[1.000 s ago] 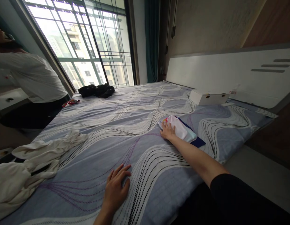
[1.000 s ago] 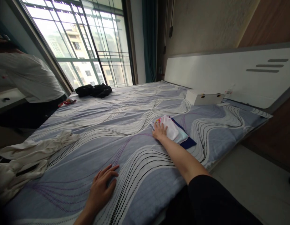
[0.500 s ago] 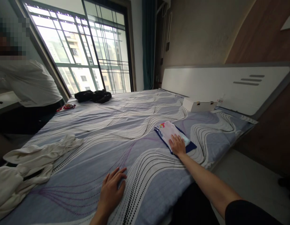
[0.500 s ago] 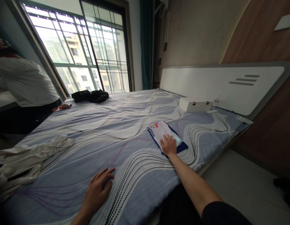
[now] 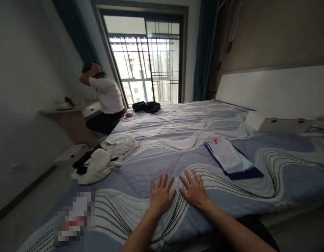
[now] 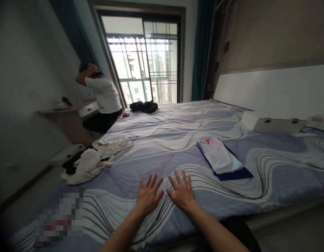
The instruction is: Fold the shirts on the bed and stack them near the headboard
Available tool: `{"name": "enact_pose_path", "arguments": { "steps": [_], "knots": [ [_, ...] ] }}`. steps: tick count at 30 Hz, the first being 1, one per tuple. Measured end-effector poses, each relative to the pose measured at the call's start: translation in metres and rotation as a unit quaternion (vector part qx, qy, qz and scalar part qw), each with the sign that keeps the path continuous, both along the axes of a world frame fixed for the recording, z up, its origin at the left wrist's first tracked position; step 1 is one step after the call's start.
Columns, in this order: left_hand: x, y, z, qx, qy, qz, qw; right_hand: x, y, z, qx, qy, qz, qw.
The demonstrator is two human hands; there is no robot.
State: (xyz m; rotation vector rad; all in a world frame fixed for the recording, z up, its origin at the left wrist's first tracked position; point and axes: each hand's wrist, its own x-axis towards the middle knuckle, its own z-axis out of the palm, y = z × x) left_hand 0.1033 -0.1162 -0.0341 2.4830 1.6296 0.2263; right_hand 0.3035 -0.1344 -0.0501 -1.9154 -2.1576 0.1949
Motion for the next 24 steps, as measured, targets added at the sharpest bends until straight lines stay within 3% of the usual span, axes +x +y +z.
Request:
{"name": "enact_pose_path", "arguments": {
  "steps": [3, 6, 9, 12, 14, 18, 24],
  "knots": [
    [-0.032, -0.002, -0.001, 0.013, 0.004, 0.037, 0.999, -0.009, 0.016, 0.008, -0.026, 0.0, 0.062, 0.998],
    [-0.084, 0.007, -0.002, 0.035, 0.012, 0.112, 0.993, -0.005, 0.028, 0.015, -0.049, 0.001, 0.104, 0.993],
    [-0.14, 0.024, -0.001, 0.046, 0.027, 0.194, 0.98, 0.001, 0.033, 0.018, -0.061, 0.005, 0.106, 0.992],
    [-0.178, 0.043, 0.001, 0.099, 0.034, 0.287, 0.952, 0.001, 0.034, 0.018, -0.063, 0.01, 0.099, 0.993],
    [-0.19, 0.055, 0.003, 0.169, 0.023, 0.317, 0.933, 0.0, 0.033, 0.018, -0.062, 0.013, 0.098, 0.993],
    [-0.195, 0.084, 0.008, 0.273, -0.026, 0.286, 0.918, -0.002, 0.033, 0.018, -0.06, 0.014, 0.095, 0.994],
    [-0.204, 0.123, 0.019, 0.29, -0.153, 0.445, 0.833, -0.002, 0.035, 0.017, -0.056, 0.018, 0.091, 0.994]
  ]
}}
